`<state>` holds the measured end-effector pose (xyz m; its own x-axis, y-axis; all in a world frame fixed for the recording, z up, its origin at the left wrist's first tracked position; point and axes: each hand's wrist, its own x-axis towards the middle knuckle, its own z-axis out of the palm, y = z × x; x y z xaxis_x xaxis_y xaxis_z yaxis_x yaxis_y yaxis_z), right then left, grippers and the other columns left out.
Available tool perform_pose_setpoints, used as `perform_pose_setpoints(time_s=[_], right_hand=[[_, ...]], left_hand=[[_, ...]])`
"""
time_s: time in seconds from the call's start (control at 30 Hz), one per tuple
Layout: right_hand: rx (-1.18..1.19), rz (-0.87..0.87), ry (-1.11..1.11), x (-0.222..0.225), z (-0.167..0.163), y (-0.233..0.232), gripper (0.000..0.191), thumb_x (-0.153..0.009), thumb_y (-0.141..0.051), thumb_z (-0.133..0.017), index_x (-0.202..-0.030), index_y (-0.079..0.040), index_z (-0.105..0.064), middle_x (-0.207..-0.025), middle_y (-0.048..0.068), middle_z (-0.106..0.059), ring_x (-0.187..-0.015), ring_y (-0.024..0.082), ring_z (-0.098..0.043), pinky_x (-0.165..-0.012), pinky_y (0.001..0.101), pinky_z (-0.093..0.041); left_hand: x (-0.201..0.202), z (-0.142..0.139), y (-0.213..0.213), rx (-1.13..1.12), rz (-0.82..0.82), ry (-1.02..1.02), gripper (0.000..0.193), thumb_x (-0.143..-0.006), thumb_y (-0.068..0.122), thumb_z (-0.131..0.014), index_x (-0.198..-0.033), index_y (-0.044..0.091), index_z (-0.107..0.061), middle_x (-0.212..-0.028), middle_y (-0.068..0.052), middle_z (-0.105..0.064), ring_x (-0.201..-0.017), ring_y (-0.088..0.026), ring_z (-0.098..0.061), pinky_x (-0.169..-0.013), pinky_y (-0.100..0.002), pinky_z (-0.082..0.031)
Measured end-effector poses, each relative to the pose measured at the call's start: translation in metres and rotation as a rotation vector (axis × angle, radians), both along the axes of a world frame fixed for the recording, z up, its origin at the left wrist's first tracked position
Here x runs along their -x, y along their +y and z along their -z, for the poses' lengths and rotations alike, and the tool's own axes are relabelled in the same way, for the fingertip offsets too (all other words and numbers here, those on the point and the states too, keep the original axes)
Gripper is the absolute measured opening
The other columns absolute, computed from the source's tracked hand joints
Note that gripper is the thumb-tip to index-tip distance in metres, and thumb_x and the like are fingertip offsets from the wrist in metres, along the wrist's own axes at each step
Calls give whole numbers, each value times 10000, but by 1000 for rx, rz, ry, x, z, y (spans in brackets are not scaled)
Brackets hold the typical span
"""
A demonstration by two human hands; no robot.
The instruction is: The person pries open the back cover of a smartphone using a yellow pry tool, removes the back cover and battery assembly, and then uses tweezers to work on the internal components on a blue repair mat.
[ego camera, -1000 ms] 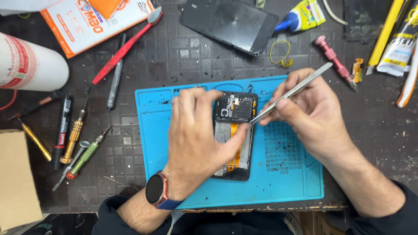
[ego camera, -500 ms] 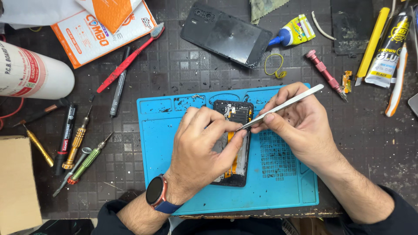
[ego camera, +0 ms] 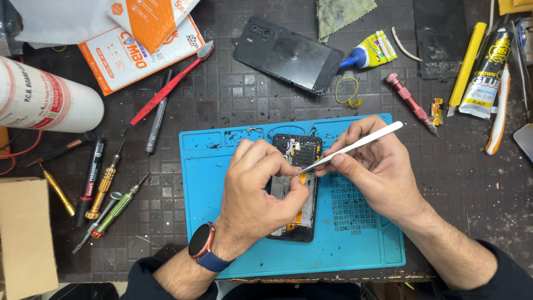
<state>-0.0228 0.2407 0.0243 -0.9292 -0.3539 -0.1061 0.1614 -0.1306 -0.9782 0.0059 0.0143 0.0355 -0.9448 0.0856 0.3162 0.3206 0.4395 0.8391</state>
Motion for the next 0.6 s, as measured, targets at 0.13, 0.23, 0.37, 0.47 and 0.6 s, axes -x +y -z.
perform_pose_setpoints(time_s=[0.13,0.23,0.37,0.47,0.6], right_hand=[[4,-33,19,-3,-1,1,242,-999,35,-600,-1139,-36,-415,-1080,142,-628,-1017,243,-730,-902,410,-647],[17,-41,20,-5,-2,0,243,-1003,42,-596,-1148,-35,-417,-1094,138,-614,-1038,243,-721,-920,420,-648],[8,-27,43,-5,-3,-2,239,-1012,36,-596,-1151,-36,-416,-1098,132,-605,-1046,237,-712,-921,431,-657],[9,-14,50,-5,-3,-2,239,-1016,23,-599,-1152,-37,-411,-1090,131,-614,-1035,238,-725,-914,429,-656],[13,27,64,-8,-2,-2,235,-1034,-8,-602,-1166,-38,-410,-1093,121,-596,-1044,223,-696,-912,451,-664]], left_hand=[[1,3,-1,14,1,11,170,-699,85,-752,-759,77,-594,-825,-43,-576,-842,-241,-551,-773,-373,-458],[0,4,-1,24,-7,9,189,-683,90,-749,-741,83,-568,-805,-38,-558,-837,-242,-545,-782,-382,-437],[-1,4,-2,40,-20,-11,209,-675,97,-754,-721,91,-551,-790,-27,-550,-824,-236,-541,-770,-381,-410],[-1,2,-2,36,-38,-4,209,-673,99,-755,-721,95,-552,-775,-24,-540,-815,-232,-543,-779,-378,-402],[-1,3,-3,42,-61,-3,200,-652,80,-735,-691,96,-540,-735,-24,-522,-776,-235,-528,-766,-375,-386]])
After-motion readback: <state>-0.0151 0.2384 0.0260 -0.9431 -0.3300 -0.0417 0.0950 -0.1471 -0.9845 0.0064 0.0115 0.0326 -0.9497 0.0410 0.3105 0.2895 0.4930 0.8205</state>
